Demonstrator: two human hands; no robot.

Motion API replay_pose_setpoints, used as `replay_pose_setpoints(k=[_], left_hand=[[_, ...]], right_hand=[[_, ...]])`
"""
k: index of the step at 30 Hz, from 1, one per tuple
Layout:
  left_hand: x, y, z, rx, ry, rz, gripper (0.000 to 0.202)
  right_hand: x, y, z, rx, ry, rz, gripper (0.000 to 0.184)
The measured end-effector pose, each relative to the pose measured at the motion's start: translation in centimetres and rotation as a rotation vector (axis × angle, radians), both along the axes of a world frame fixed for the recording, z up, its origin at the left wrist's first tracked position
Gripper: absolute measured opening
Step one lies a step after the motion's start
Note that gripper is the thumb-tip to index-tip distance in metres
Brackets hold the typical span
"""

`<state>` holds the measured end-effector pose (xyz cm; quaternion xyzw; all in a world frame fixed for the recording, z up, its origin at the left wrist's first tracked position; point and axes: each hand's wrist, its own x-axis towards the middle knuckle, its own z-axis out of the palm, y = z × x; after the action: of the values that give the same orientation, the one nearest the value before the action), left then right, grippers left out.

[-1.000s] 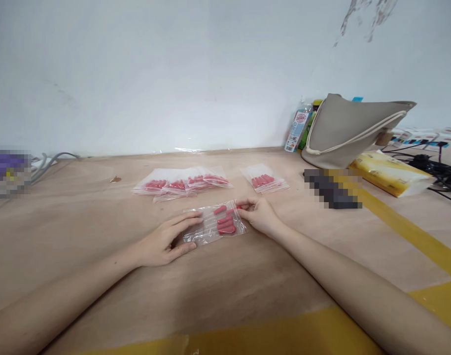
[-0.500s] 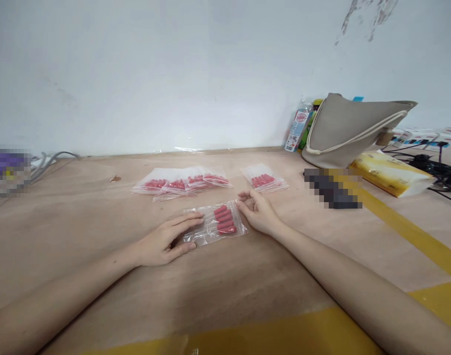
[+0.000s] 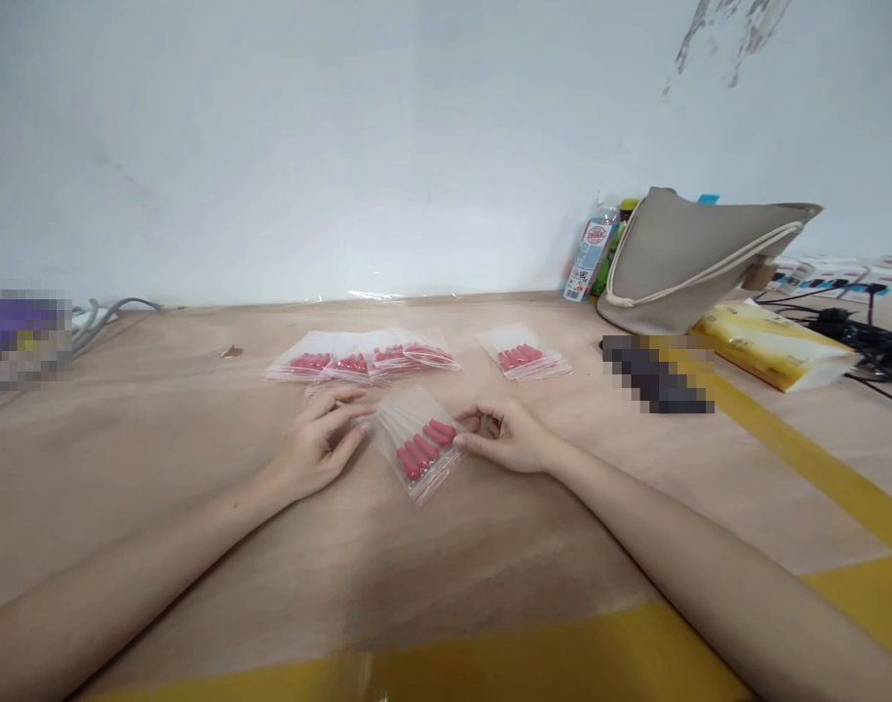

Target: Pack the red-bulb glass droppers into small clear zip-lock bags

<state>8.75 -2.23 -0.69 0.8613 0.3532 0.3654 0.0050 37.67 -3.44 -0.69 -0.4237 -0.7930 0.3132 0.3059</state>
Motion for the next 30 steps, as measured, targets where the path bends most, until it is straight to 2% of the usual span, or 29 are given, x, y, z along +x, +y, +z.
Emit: replay_pose_setpoints(k=[6,10,13,15,18,20,22,24,27,30], left_hand=[[1.5,-2.3,0.7,-0.211,0.134,-0.130,0.040],[1.6,-1.8,0.5,-0.259,0.222,-0.180,0.037],[1.6,-0.9,0.2,-0.209,0.199,-0.124,0.037],[1.8,-0.7,0.0,-0.129,0.111,-0.087,0.032],[2.2,-1.3,0.0,-0.033,0.010,-0.149,0.025],[2.7,-2.2,0.1,-0.048,0.054,-0.209,0.034],[3.2,-2.9,0.3,-0.099,0.133,-0.239,0.043],[3.5,-3.1,0.4,-0.140,0.171,-0.246,0.041],[3.6,-2.3,0.4,-0.135,0.172,-0.291,0.033],[3.1,-0.9,0.1,-0.055,0.181,-0.307,0.030]], right_hand=[[0.1,-0.9,0.5,0.138,-0.111,0.157,0.044],[-0.1,-1.3,0.5,0.200,-0.111,0.181,0.042],[0.3,-1.5,0.4,0.306,-0.140,0.167,0.036],[0.7,-1.5,0.1,0.466,-0.185,0.141,0.029],[1.2,-1.4,-0.9,0.767,-0.283,0.084,0.018],[1.3,-1.2,-1.5,0.891,-0.341,0.039,0.018],[1.2,-1.0,-1.7,0.936,-0.388,-0.002,0.020],[1.1,-0.8,-1.6,0.964,-0.433,-0.030,0.020],[0.9,-0.7,-1.2,1.015,-0.507,-0.032,0.017],[0.6,-0.7,-0.8,1.015,-0.565,-0.019,0.020]])
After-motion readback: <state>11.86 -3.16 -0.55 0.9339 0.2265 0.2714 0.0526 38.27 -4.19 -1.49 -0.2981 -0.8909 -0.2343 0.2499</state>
